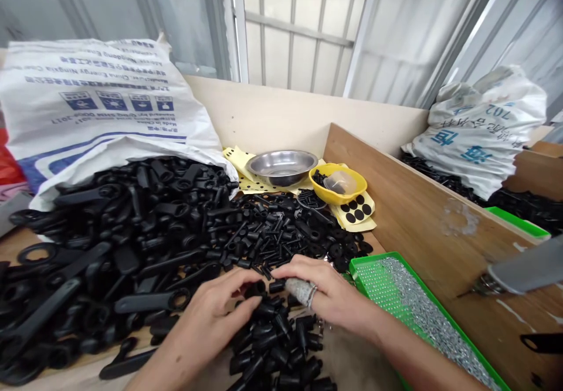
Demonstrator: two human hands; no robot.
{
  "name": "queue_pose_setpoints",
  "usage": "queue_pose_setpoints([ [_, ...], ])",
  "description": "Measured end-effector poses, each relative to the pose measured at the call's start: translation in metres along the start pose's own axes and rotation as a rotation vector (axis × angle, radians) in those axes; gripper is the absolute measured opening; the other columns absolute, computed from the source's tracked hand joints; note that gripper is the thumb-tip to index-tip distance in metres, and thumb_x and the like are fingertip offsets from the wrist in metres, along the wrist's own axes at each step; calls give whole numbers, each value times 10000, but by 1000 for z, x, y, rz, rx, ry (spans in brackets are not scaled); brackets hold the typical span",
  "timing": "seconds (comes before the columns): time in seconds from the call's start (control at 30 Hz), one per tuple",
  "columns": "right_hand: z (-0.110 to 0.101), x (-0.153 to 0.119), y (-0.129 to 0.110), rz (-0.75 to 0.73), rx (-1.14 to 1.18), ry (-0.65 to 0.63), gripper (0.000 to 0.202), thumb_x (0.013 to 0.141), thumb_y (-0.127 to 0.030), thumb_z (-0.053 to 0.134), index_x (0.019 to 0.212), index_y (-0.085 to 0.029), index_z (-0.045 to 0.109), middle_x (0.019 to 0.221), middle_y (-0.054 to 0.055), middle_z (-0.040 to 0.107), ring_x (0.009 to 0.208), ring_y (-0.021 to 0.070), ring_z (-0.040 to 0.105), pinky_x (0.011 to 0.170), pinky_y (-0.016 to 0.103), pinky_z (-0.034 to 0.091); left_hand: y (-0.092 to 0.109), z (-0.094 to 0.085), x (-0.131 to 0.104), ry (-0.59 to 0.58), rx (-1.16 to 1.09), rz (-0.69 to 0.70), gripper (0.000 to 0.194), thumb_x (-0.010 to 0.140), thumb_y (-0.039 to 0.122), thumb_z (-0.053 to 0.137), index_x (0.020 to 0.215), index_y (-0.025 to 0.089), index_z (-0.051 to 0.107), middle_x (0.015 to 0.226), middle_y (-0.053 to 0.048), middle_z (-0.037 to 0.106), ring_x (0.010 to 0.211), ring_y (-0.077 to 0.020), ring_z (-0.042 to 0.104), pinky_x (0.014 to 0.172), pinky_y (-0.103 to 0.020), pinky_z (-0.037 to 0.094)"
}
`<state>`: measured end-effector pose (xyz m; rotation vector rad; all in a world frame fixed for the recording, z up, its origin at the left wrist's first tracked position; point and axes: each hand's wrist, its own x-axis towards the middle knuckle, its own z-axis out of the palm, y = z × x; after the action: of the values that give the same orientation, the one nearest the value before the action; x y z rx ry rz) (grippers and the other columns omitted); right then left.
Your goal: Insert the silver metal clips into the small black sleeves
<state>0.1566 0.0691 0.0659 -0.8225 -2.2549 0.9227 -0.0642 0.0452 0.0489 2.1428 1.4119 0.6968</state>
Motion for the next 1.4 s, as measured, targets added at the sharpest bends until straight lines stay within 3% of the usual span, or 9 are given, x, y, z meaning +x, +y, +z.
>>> queue_pose_setpoints([
  [0.13, -5, -4, -21, 40, -167, -133, 470, 792, -27, 409, 1204, -246, 464, 1075, 17, 567, 982, 139, 514, 858, 254, 387, 14, 10, -4, 77, -82, 75, 202, 812, 239, 538, 997, 245, 620, 892, -19, 686, 840, -198, 640, 713, -242, 491],
  [0.3, -4, -4, -29, 58, -316, -310, 578, 698, 11, 403, 1225, -229, 397, 1082, 48, 533, 997, 174, 492, 855, 280, 387, 13, 21, -7, 117, -131, 247, 242, 818, 156, 541, 1028, 251, 613, 1001, -20, 676, 960, -179, 617, 850, -235, 449],
  [0.43, -5, -6, -29, 15, -317, -205, 394, 809, -75, 431, 1179, -209, 419, 1049, 44, 535, 964, 159, 494, 834, 259, 379, 7, 31, -11, 159, -237, 110, 185, 815, 237, 557, 983, 236, 636, 882, -15, 695, 896, -201, 636, 758, -246, 494],
  [0.57, -10, -14, -28, 46, -357, -118, 173, 874, -169, 449, 1038, -199, 495, 934, 18, 544, 851, 141, 494, 773, 246, 377, 4, 36, -15, 178, -361, -72, 215, 804, 331, 557, 957, 212, 648, 699, 5, 676, 670, -185, 636, 575, -235, 503],
  [0.67, -7, -20, -25, 27, -473, -189, 179, 845, -146, 457, 1008, -192, 517, 921, 33, 545, 850, 160, 489, 795, 277, 371, 7, 38, -18, 147, -442, -56, 197, 801, 312, 558, 940, 214, 658, 714, 15, 689, 611, -158, 621, 559, -220, 500],
  [0.87, 4, -30, -18, -71, -636, -158, 191, 835, -168, 438, 1007, -165, 520, 945, 76, 554, 907, 197, 484, 890, 344, 342, 15, 38, -19, 193, -403, 50, 170, 767, 238, 611, 919, 251, 686, 822, 28, 744, 717, -157, 676, 606, -178, 513],
  [1.03, 4, -32, -18, -94, -547, -195, 267, 823, -139, 411, 1074, -137, 504, 1027, 104, 566, 1002, 205, 482, 928, 325, 337, 19, 39, -19, 268, -341, 167, 174, 764, 205, 628, 919, 255, 690, 801, 32, 754, 706, -144, 696, 604, -149, 528],
  [1.23, 0, -31, -26, 107, -273, -200, 281, 826, -104, 379, 1060, -187, 510, 1070, 62, 588, 978, 176, 516, 854, 261, 373, 22, 42, -22, 322, -186, 300, 216, 797, 168, 615, 997, 249, 636, 912, 6, 728, 830, -135, 684, 737, -138, 518],
  [1.4, 3, -31, -24, 181, -164, -156, 208, 858, -103, 350, 872, -201, 533, 872, 2, 603, 808, 136, 519, 741, 215, 368, 23, 43, -25, 345, -104, 360, 207, 837, 169, 566, 1036, 218, 595, 931, -24, 703, 852, -138, 668, 763, -147, 513],
])
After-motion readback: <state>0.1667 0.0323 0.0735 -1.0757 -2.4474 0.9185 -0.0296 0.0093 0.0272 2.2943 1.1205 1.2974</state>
